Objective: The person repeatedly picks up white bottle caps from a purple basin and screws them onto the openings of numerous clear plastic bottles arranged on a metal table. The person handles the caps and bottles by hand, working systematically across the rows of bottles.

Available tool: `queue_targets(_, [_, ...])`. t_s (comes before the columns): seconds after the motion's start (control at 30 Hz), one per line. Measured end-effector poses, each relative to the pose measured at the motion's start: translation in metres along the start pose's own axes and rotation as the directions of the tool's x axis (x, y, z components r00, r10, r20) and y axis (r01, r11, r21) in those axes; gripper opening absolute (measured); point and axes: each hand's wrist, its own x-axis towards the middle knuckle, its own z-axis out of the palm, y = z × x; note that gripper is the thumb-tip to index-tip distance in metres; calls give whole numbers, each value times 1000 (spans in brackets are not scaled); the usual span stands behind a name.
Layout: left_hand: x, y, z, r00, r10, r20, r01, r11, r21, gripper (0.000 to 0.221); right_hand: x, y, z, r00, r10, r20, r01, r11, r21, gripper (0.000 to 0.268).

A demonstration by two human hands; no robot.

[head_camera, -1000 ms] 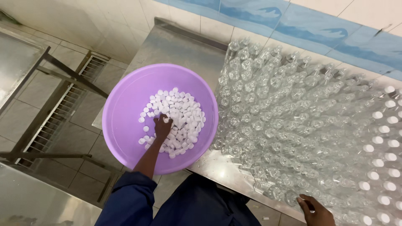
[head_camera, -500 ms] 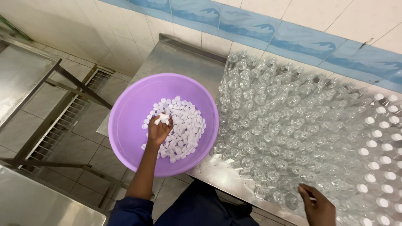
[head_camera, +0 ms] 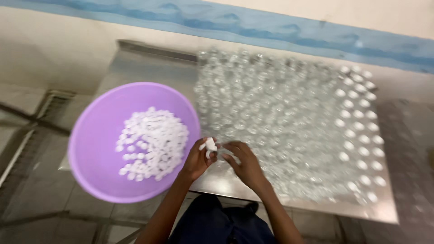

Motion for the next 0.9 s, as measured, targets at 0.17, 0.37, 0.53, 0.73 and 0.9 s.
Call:
queue_targets(0.17, [-15,-48,46,976,-211,61,189,948,255,42,-17,17,-15,984,166,66,-162,985,-65,42])
queue_targets(0.37, [-36,-80,115,932,-344,111,262,856,445,51,-70,57,-64,924,374,75,-376,861,342,35])
queue_targets(0.53, [-9,-137,130,904,-383,188,314,896,314,34,-108,91,-127,851,525,-13,-390,649,653,33])
queue_targets(0.73, [11,-185,153,948,-316,33,310,943,123,33,-171,239,-225,847,396,-354,-446,893,-69,36])
queue_targets(0.9, [14,-209,171,973,-226,50,222,972,77,31,-187,355,-276,878,426,-219,-479,778,-406,40])
